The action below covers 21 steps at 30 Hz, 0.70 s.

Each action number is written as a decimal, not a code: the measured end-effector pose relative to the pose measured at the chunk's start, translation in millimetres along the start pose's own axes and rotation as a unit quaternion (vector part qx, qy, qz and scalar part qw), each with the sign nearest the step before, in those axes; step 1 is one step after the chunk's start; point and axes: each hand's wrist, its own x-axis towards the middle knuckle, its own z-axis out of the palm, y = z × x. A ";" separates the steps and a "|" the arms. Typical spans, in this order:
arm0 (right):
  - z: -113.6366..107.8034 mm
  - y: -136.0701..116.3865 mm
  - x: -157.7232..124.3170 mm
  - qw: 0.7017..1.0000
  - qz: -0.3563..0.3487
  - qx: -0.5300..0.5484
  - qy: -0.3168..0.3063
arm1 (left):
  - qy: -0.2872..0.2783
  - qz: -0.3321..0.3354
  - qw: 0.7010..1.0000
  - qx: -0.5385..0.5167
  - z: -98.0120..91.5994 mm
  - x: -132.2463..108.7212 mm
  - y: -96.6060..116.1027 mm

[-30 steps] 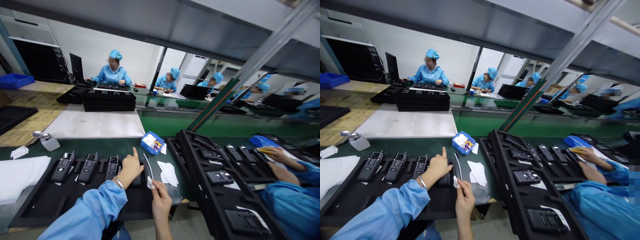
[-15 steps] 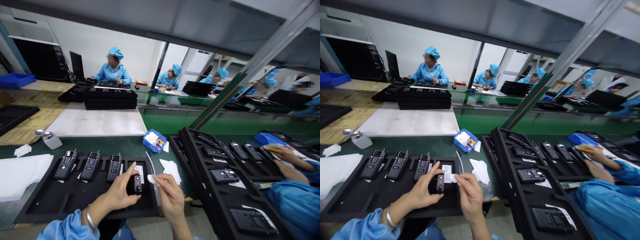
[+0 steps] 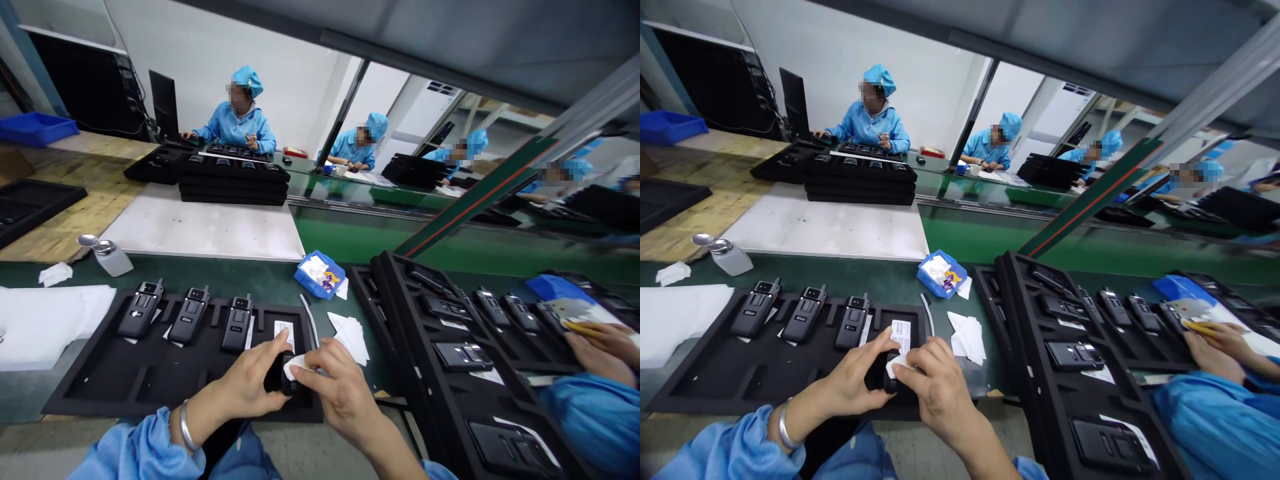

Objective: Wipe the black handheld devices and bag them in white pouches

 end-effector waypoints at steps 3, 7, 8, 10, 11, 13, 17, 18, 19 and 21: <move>-9.1 9.5 -1.8 0.999 0.001 -0.039 0.002 | 0.005 -0.009 1.000 0.003 0.6 0.7 -0.3; -7.6 11.4 4.6 0.994 0.040 -0.079 0.070 | 0.001 -0.015 1.000 0.001 0.0 -0.1 -0.7; -4.1 8.7 7.5 0.994 0.040 -0.067 0.077 | 0.000 -0.013 1.000 0.001 -0.4 -0.5 -0.7; 4.5 1.6 12.3 0.996 0.032 -0.039 0.070 | -0.002 -0.013 1.000 0.006 -1.4 -1.6 -0.9; 8.4 -1.7 13.3 0.997 0.027 -0.028 0.061 | -0.003 -0.017 1.000 0.008 -2.0 -2.2 -1.0; 12.8 -5.0 11.4 0.999 0.021 -0.012 0.039 | -0.001 -0.028 1.000 0.009 -3.3 -3.4 -1.3; 5.2 4.1 -0.5 1.000 0.028 -0.005 0.009 | 0.007 -0.048 0.999 -0.006 -4.5 -4.4 -1.2; 1.9 7.5 -2.1 0.999 0.036 -0.013 0.011 | 0.007 -0.054 0.998 -0.007 -4.5 -4.2 -1.0; -0.9 10.3 -2.3 0.999 0.044 -0.022 0.018 | 0.007 -0.059 0.998 -0.008 -4.4 -3.9 -1.0; -2.8 11.9 1.8 0.997 0.055 -0.032 0.042 | 0.006 -0.061 0.998 -0.008 -4.1 -3.5 -1.3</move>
